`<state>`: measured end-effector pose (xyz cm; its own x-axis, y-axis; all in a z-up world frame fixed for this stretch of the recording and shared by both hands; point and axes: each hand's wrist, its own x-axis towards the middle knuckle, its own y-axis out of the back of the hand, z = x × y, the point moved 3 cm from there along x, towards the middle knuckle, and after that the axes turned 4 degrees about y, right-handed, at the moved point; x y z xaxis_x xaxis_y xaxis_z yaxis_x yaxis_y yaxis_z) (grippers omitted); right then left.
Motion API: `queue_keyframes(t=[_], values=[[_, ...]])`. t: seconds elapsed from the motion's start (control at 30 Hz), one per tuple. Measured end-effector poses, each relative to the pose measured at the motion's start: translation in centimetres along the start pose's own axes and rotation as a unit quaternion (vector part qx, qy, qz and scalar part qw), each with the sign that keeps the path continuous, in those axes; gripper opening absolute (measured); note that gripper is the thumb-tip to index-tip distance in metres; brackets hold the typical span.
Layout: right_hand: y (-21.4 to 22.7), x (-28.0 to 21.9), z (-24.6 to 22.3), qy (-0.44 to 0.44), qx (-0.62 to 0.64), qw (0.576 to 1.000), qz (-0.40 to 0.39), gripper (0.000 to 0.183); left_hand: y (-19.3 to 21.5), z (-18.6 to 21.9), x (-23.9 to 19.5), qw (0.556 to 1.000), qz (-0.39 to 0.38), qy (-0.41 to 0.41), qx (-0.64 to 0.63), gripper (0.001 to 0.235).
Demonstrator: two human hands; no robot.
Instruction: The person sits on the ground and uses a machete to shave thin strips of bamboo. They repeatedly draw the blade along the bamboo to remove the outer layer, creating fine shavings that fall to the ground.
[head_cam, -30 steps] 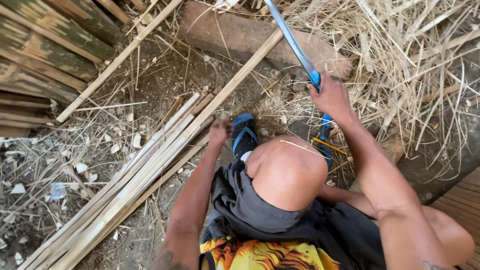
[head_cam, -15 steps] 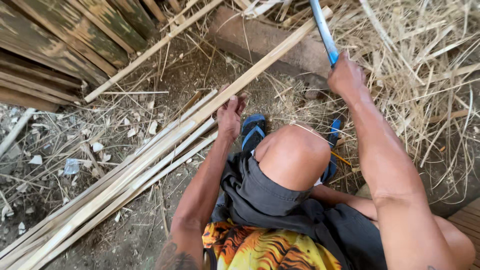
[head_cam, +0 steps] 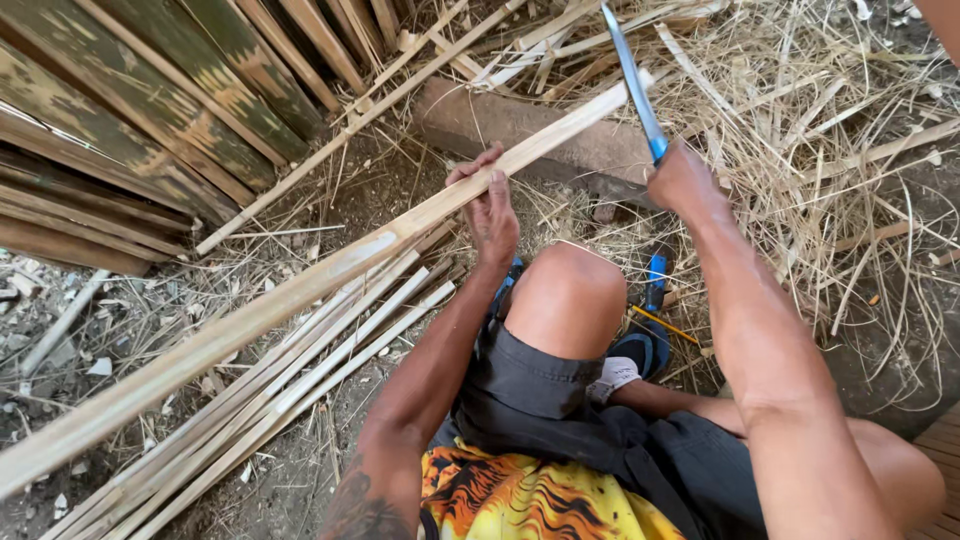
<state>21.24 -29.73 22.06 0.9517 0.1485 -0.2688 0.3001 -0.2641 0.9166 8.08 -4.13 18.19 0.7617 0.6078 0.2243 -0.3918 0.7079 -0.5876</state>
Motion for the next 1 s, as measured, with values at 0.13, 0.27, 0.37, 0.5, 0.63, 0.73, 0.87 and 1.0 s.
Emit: queue_keyframes(t=[0.13,0.27,0.37,0.5,0.63,0.73,0.87,1.0], values=[[-3.6,-0.9,1.9,-0.050,0.036,0.996,-0.063,0.034,-0.9,0.1,0.0,0.997,-0.051,-0.052,0.017,0.033],[-8.0,-1.8,3.4,-0.034,0.070,0.995,-0.060,0.035,-2.2,0.5,1.2,0.996,-0.053,-0.067,-0.011,0.039],[-11.5,-2.4,3.7,-0.028,0.094,0.992,-0.082,0.034,-3.1,0.8,2.9,0.994,-0.071,-0.076,0.026,0.039],[-13.9,-3.3,2.7,0.008,0.109,0.989,-0.097,0.038,-3.8,0.9,5.6,0.991,-0.098,-0.049,0.081,0.037],[-14.6,-4.4,0.9,0.048,0.107,0.988,-0.103,0.059,-3.5,2.2,8.5,0.962,-0.156,-0.016,0.222,0.031],[-15.0,-4.7,0.5,0.054,0.092,0.989,-0.105,0.065,-2.9,3.3,9.4,0.938,-0.179,-0.061,0.292,0.027],[-15.4,-4.6,0.7,0.076,0.118,0.989,-0.052,0.050,-0.6,3.4,8.8,0.885,-0.170,-0.034,0.433,0.025],[-14.0,-4.8,1.7,0.046,0.160,0.986,-0.006,0.044,1.7,3.8,6.7,0.866,-0.114,-0.044,0.485,0.017]])
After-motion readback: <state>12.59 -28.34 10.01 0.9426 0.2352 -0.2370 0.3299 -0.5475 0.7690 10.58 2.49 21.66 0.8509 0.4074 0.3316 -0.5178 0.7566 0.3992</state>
